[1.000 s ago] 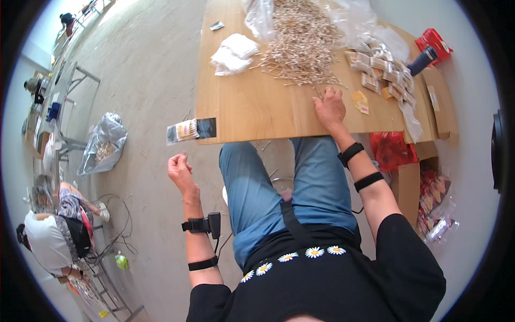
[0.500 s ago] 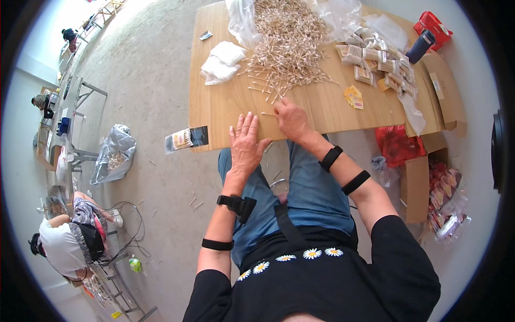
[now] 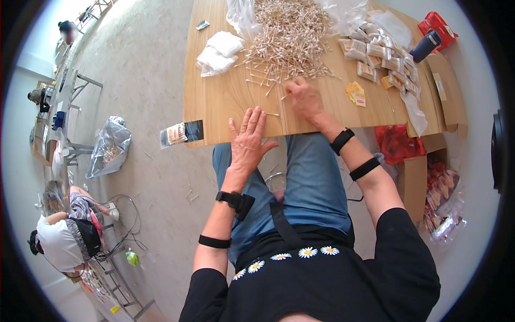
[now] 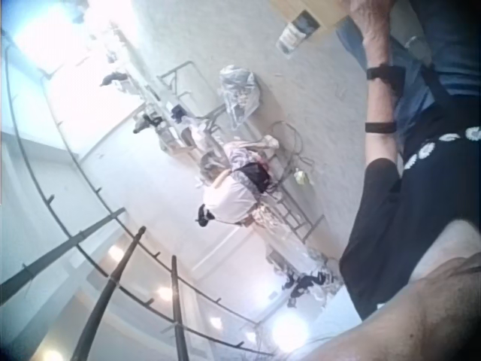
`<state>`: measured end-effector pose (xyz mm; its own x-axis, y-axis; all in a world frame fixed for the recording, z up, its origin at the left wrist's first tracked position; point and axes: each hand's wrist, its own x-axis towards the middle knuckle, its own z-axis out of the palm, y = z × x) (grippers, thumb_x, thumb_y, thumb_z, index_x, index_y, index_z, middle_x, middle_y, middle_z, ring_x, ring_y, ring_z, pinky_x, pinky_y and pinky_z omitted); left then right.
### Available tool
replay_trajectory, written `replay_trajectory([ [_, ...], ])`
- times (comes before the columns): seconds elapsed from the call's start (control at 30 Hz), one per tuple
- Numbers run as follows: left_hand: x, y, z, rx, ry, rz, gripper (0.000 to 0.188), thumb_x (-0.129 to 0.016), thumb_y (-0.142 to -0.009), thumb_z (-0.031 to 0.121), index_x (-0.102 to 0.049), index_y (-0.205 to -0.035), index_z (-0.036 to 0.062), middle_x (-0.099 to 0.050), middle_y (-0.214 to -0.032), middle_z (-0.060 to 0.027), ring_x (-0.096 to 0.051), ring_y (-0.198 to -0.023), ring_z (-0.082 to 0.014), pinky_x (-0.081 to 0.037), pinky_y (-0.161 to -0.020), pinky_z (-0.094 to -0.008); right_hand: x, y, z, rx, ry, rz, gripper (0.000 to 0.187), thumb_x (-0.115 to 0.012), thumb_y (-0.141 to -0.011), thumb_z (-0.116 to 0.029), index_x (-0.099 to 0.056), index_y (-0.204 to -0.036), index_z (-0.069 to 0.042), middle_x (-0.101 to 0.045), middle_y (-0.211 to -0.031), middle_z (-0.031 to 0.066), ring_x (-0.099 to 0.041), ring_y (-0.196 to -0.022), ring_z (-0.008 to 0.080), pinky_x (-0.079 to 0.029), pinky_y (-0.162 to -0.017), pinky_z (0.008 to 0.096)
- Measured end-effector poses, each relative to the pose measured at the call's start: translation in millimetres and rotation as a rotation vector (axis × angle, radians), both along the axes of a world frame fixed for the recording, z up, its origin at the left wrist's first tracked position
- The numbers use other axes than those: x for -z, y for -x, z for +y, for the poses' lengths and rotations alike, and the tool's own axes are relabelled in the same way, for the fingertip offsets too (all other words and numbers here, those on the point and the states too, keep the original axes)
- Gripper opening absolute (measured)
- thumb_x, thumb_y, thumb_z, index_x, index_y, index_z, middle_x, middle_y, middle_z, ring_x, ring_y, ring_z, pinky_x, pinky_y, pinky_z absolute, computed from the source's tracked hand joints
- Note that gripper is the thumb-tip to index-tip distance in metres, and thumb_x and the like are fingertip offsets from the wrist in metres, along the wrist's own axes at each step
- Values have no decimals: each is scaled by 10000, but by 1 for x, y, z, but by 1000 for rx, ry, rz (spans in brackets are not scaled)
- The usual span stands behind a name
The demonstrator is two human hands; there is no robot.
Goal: Manually grouping cotton swabs and packing them into small plastic bags at a workstation.
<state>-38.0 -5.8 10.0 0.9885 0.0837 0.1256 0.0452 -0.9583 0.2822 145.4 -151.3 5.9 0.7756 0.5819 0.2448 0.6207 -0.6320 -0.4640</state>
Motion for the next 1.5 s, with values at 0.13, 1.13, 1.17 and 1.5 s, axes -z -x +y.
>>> replay_trajectory([
  [0.13, 2, 0, -5, -32, 3, -15, 955, -784, -745, 457, -357, -1526, 112, -323, -1599, -61, -271, -1491, -257, -150, -1167, -644, -6, 2, 4, 76, 64, -93, 82, -570, -867, -93, -651, -877, -84, -609, -948, 160, -672, -864, 374, -545, -729, 482],
  [1.13, 0, -3, -11, -28, 25, 7, 1096, -861, -658, 399, -304, -1541, 66, -283, -1610, -96, -243, -1503, -266, -164, -1185, -612, -14, 17, -17, 10, 124, 36, 62, -600, -867, -101, -647, -900, -81, -610, -990, 182, -669, -876, 387, -556, -742, 466],
  [1.17, 0, -3, -12, -38, 13, 11, 1083, -859, -660, 403, -319, -1534, 60, -297, -1601, -97, -249, -1500, -258, -165, -1188, -607, -12, 14, -17, 27, 145, 1, 62, -599, -864, -98, -642, -903, -75, -612, -996, 181, -672, -877, 387, -560, -746, 462],
  [1.5, -1, 1, -11, -29, 93, -32, 1040, -866, -671, 295, -326, -1528, 61, -329, -1570, -107, -271, -1487, -271, -169, -1199, -577, -10, 16, -1, 69, 38, -19, 114, -577, -833, -51, -632, -933, -49, -617, -1022, 195, -680, -896, 395, -565, -756, 467],
])
